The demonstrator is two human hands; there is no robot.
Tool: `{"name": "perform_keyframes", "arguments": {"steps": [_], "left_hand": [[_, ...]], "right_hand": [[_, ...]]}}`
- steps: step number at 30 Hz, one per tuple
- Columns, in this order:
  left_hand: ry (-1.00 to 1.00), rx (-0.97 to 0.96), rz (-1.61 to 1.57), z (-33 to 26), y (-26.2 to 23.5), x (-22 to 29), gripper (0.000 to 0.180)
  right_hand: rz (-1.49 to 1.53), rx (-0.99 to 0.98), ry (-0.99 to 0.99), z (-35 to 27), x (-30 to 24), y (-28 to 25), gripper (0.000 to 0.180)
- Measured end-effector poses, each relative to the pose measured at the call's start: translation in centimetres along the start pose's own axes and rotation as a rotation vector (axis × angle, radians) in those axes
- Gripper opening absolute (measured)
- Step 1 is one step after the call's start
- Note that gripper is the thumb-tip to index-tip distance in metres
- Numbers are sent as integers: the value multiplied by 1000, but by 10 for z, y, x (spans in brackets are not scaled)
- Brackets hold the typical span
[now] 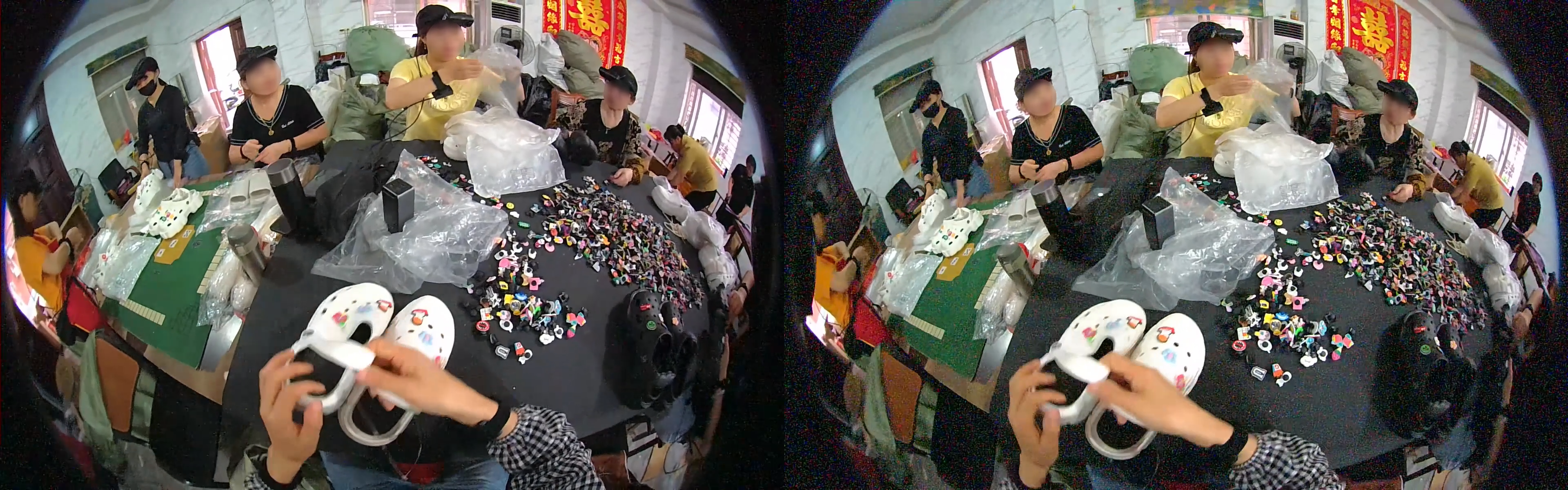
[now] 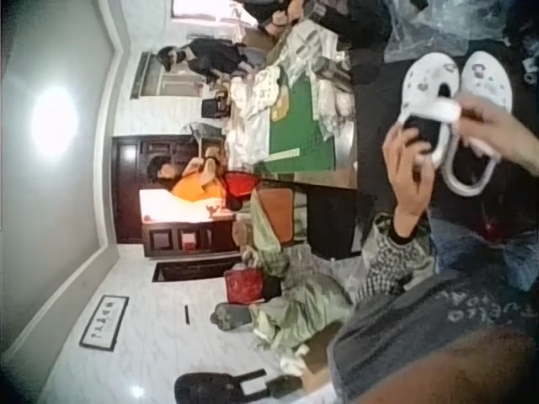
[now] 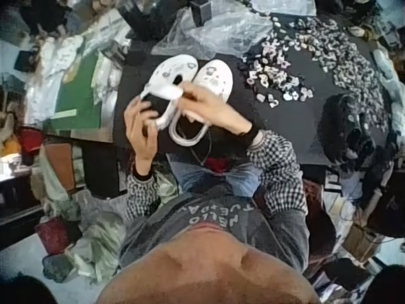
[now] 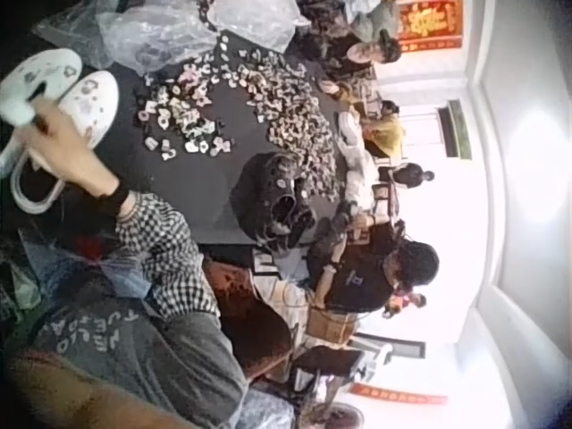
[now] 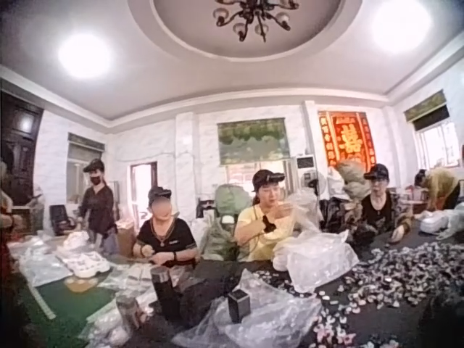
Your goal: Attaching decorative charms to the holes of white foam clogs.
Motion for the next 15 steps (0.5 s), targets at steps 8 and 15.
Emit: {"name": "perform_keyframes", "arguments": {"steps": [8,15], "left_hand": [[-18,-73,183,-54,18,-5,22],[-95,-101,233,-66,17,-18,29]], "right_hand": [[-674,162,-373,-32,-7,21,43],[-999,811,-443,-161,-38,-72,38]]}}
Point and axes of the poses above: each hand's wrist, its own z-axis towards the middle knuckle, its own y-axis out of the palm, x = y × z, the point moved 5 cm from there along z, towards the middle knuckle, and after that the axes turned 6 degrees about x, right-handed, at the moved point
